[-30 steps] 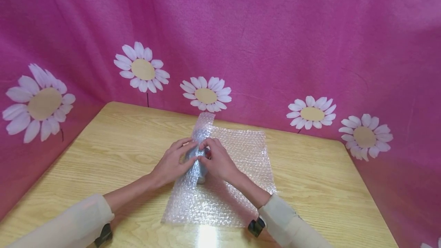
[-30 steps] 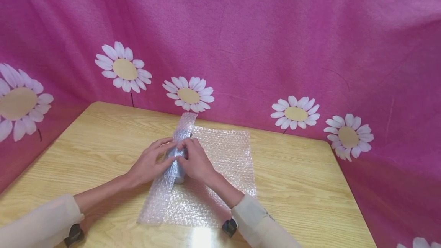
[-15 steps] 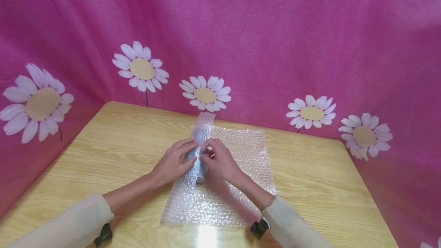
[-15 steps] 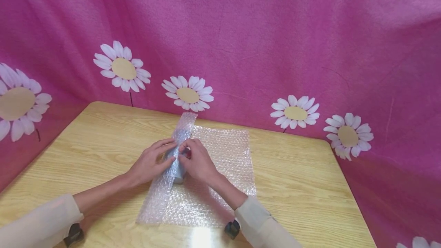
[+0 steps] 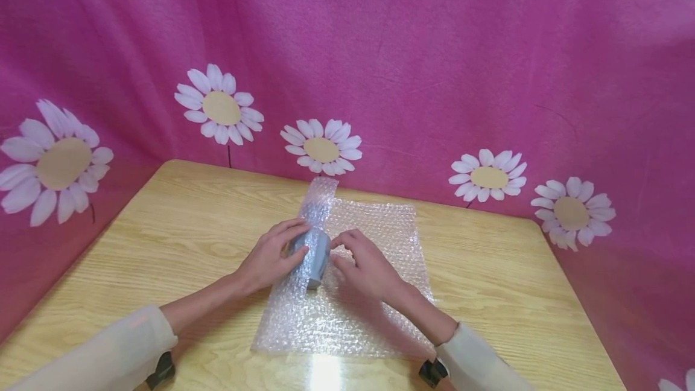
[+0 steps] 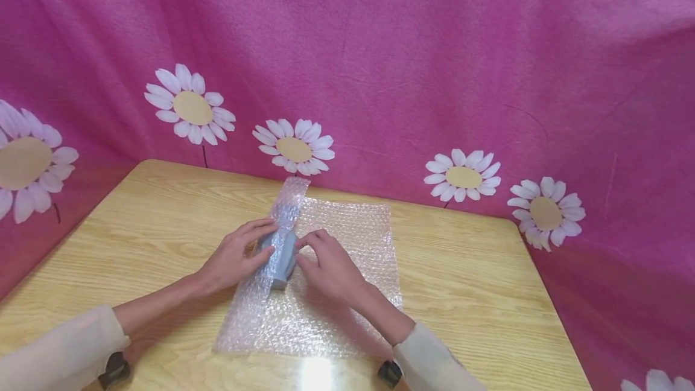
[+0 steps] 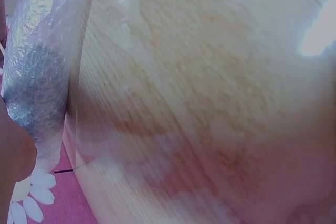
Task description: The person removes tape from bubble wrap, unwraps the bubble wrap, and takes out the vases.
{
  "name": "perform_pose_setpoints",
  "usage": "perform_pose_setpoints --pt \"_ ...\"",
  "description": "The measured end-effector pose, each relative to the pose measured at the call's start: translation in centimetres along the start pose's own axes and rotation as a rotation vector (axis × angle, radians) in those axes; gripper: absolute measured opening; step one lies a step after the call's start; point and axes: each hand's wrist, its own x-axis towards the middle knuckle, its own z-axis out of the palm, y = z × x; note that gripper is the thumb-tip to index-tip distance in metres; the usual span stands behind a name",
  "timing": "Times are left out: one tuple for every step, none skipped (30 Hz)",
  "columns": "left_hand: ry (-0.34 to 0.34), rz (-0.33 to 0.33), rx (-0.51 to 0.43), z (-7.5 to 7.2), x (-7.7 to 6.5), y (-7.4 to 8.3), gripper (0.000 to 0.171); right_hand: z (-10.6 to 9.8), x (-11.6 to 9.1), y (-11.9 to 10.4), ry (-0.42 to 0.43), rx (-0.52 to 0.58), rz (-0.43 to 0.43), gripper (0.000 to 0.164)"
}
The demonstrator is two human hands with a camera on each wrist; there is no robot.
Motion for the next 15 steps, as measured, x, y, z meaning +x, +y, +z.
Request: perform_pose_setpoints --pt "0.0 -0.002 0.001 0.0 0.0 0.0 0.046 -0.1 -0.3 0.2 -0.014 -0.032 -0.017 0.022" --pt "0.0 -0.003 0.002 0.0 0.0 0.0 0.046 -0.3 -0.6 0.4 -0.029 -0.068 -0.032 0.025" --pt "0.001 -0.004 0.002 0.0 0.0 0.0 0.045 -0.4 -0.9 0.6 -0.045 -0.103 -0.049 0.028" --pt "0.001 -0.004 0.002 0.0 0.1 0.0 0.045 -0.5 -1.2 0.8 -0.063 -0.133 -0.058 0.03" --pt "0.001 -0.005 0.002 0.0 0.1 0.1 0.045 -0.6 -1.5 0.9 -0.08 -0.16 -0.067 0.033" --pt "0.001 -0.005 0.001 0.0 0.1 0.1 0.045 -0.7 -1.8 1.1 -0.099 -0.186 -0.07 0.036" --pt "0.001 -0.006 0.0 0.0 0.1 0.1 0.045 -0.8 -2.2 1.3 -0.121 -0.21 -0.074 0.039" --pt "0.001 -0.007 -0.002 0.0 0.1 0.1 0.045 -0.8 -2.5 1.5 -0.14 -0.227 -0.077 0.04" --pt "0.0 -0.008 -0.004 0.0 0.1 0.1 0.045 -0.9 -2.8 1.7 -0.159 -0.247 -0.075 0.042" --pt "-0.001 -0.012 -0.005 0.0 0.1 0.1 0.045 -0.9 -3.1 1.8 -0.173 -0.262 -0.073 0.043" --pt "-0.003 -0.016 -0.007 0.0 0.1 0.0 0.045 -0.9 -3.4 2.0 -0.186 -0.277 -0.075 0.044" --pt "-0.004 -0.02 -0.009 0.0 0.0 0.0 0.044 -0.9 -3.7 2.2 -0.197 -0.29 -0.081 0.045" --pt "-0.006 -0.024 -0.011 0.0 0.0 0.0 0.044 -0.9 -3.9 2.4 -0.205 -0.305 -0.091 0.045" --pt "-0.006 -0.025 -0.011 0.0 0.0 0.0 0.044 -1.0 -4.1 2.6 -0.211 -0.315 -0.098 0.045" --pt "-0.006 -0.024 -0.013 0.0 0.0 0.0 0.044 -1.0 -4.4 2.8 -0.216 -0.33 -0.103 0.046"
